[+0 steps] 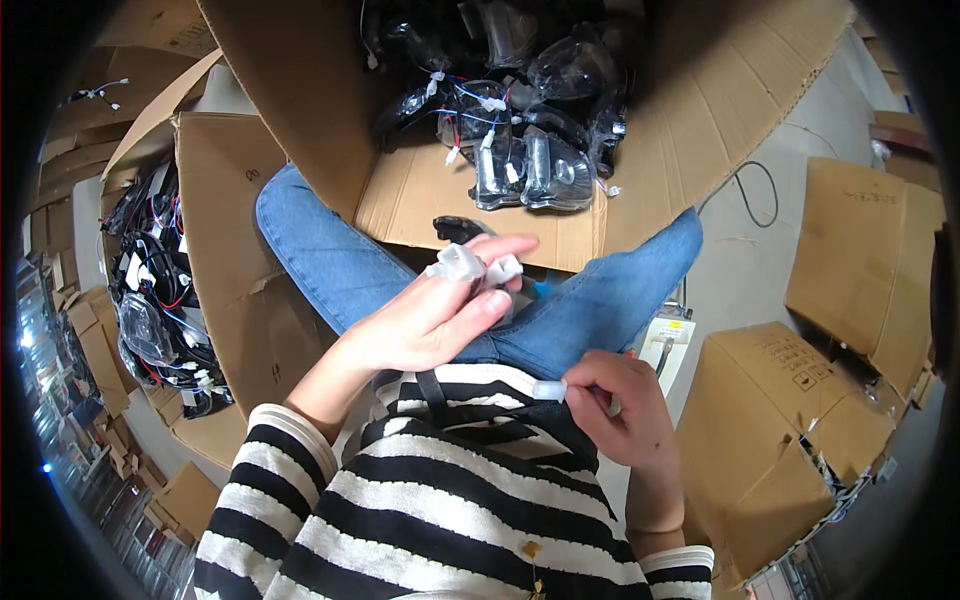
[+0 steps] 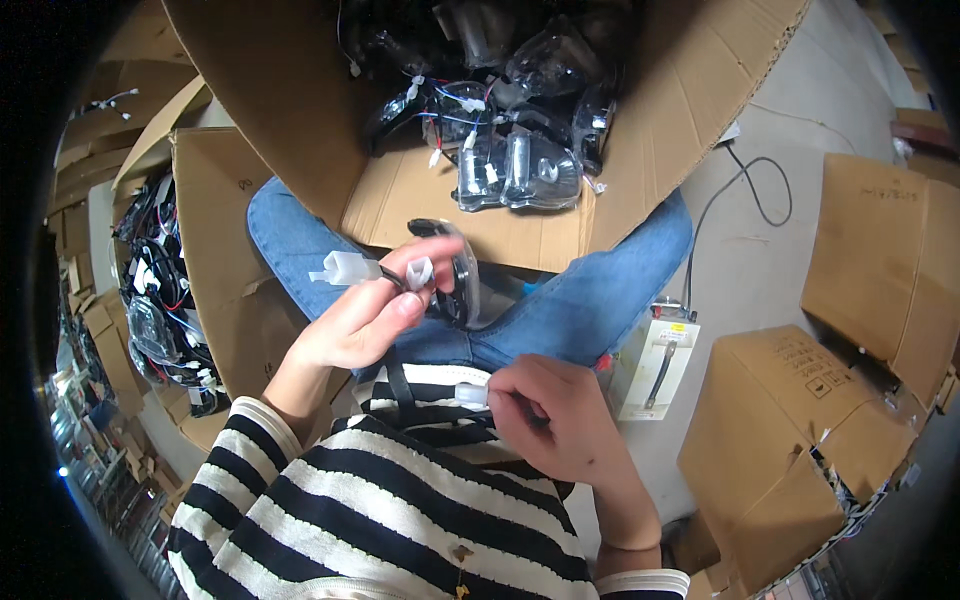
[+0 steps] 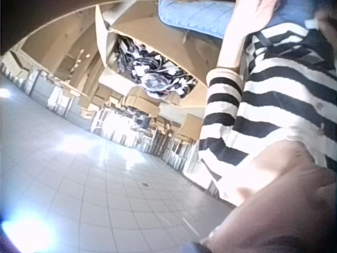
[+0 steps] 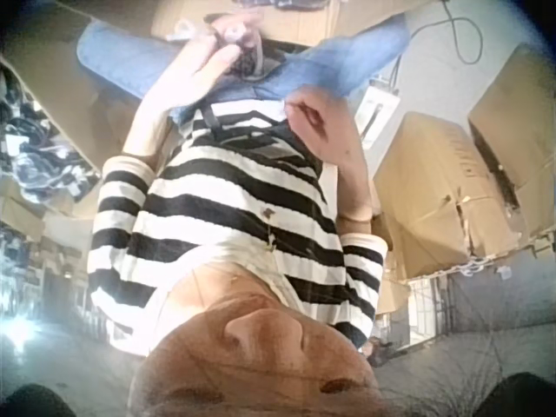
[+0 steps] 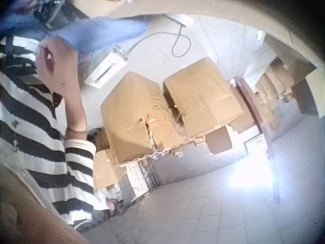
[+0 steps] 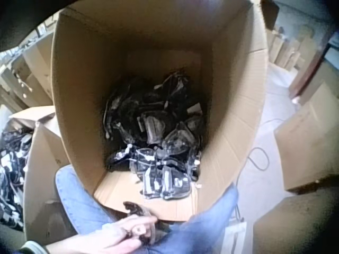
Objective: The person sits on the floor and repeatedly picks up small black electronic components from a cardboard box. They connect white plastic connectors to the wires on each component and then place the assembled unit into a second box.
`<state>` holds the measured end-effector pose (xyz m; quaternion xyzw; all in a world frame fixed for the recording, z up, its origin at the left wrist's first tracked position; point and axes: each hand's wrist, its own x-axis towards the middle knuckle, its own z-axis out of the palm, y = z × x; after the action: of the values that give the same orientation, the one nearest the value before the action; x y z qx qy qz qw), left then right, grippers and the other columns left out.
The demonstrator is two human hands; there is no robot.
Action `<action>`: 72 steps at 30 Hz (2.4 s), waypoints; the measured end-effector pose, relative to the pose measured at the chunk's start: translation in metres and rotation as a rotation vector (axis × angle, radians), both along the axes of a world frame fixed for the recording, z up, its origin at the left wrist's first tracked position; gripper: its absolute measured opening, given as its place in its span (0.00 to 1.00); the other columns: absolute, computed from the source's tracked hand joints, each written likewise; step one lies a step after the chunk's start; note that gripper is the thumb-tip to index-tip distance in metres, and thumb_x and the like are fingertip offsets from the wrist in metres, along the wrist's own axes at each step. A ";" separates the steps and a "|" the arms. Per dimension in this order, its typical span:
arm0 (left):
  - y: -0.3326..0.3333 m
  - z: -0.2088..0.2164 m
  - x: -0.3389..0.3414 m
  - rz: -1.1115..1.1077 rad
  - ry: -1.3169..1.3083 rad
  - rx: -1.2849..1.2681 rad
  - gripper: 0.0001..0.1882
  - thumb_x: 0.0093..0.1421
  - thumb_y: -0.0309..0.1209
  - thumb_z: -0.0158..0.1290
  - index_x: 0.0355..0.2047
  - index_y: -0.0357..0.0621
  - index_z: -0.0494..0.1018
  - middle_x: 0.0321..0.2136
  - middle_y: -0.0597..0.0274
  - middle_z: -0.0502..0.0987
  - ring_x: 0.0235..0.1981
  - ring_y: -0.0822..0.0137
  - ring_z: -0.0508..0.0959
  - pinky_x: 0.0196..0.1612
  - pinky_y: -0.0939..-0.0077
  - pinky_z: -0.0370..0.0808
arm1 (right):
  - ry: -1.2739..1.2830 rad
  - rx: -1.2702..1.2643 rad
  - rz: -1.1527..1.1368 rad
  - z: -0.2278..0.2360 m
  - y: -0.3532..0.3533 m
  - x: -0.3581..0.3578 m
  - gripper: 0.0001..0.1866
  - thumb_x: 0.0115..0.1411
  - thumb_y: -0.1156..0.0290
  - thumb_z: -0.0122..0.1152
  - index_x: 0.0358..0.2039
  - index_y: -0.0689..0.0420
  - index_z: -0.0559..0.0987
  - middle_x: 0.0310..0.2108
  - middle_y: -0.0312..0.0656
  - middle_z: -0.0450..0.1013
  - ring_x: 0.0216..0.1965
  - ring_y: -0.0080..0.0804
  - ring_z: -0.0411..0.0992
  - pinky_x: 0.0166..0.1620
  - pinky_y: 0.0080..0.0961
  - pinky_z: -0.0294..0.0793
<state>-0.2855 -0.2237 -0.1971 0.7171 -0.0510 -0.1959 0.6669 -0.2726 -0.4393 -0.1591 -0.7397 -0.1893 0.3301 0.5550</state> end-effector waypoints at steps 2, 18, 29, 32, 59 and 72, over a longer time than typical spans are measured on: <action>0.002 0.004 -0.003 -0.043 0.106 -0.106 0.14 0.57 0.30 0.41 0.42 0.37 0.66 0.25 0.59 0.69 0.25 0.70 0.69 0.31 0.79 0.67 | 0.003 -0.004 -0.005 0.000 0.003 0.002 0.02 0.45 0.79 0.52 0.21 0.59 0.70 0.14 0.37 0.61 0.13 0.24 0.57 0.17 0.19 0.54; 0.002 0.001 -0.004 -0.479 0.027 -0.403 0.13 0.53 0.32 0.49 0.18 0.36 0.71 0.12 0.62 0.65 0.14 0.71 0.65 0.17 0.78 0.59 | -0.174 0.031 0.012 0.009 0.014 0.001 0.02 0.44 0.82 0.52 0.21 0.62 0.71 0.14 0.35 0.62 0.14 0.20 0.57 0.18 0.17 0.54; 0.000 -0.009 -0.012 -0.412 0.055 -0.444 0.14 0.55 0.32 0.47 0.17 0.35 0.72 0.12 0.62 0.67 0.14 0.72 0.67 0.18 0.79 0.61 | -0.115 -0.028 0.019 0.013 0.009 0.002 0.05 0.42 0.82 0.53 0.19 0.59 0.68 0.15 0.40 0.64 0.15 0.34 0.62 0.18 0.25 0.58; -0.001 -0.013 -0.012 -0.377 0.105 -0.449 0.15 0.55 0.33 0.47 0.18 0.36 0.72 0.11 0.64 0.66 0.14 0.74 0.66 0.18 0.80 0.60 | -0.289 -0.107 0.007 0.011 0.010 -0.002 0.05 0.42 0.81 0.54 0.19 0.59 0.68 0.15 0.41 0.64 0.15 0.36 0.62 0.19 0.27 0.59; 0.010 -0.006 -0.021 -0.207 -0.069 0.006 0.11 0.54 0.26 0.42 0.35 0.34 0.71 0.26 0.53 0.74 0.24 0.62 0.74 0.28 0.74 0.69 | 0.088 -0.018 0.011 0.016 -0.006 0.011 0.02 0.47 0.80 0.52 0.25 0.63 0.72 0.16 0.38 0.67 0.16 0.20 0.64 0.19 0.14 0.60; 0.009 -0.007 -0.017 -0.307 -0.120 0.040 0.09 0.53 0.26 0.45 0.35 0.38 0.70 0.23 0.55 0.72 0.23 0.59 0.73 0.26 0.72 0.69 | -0.039 -0.141 -0.014 0.012 -0.002 0.015 0.02 0.44 0.80 0.52 0.18 0.61 0.70 0.14 0.35 0.64 0.14 0.21 0.58 0.18 0.17 0.55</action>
<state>-0.3026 -0.2146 -0.2037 0.7246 -0.1961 -0.2532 0.6103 -0.2572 -0.4413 -0.1468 -0.7845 -0.1713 0.3244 0.5000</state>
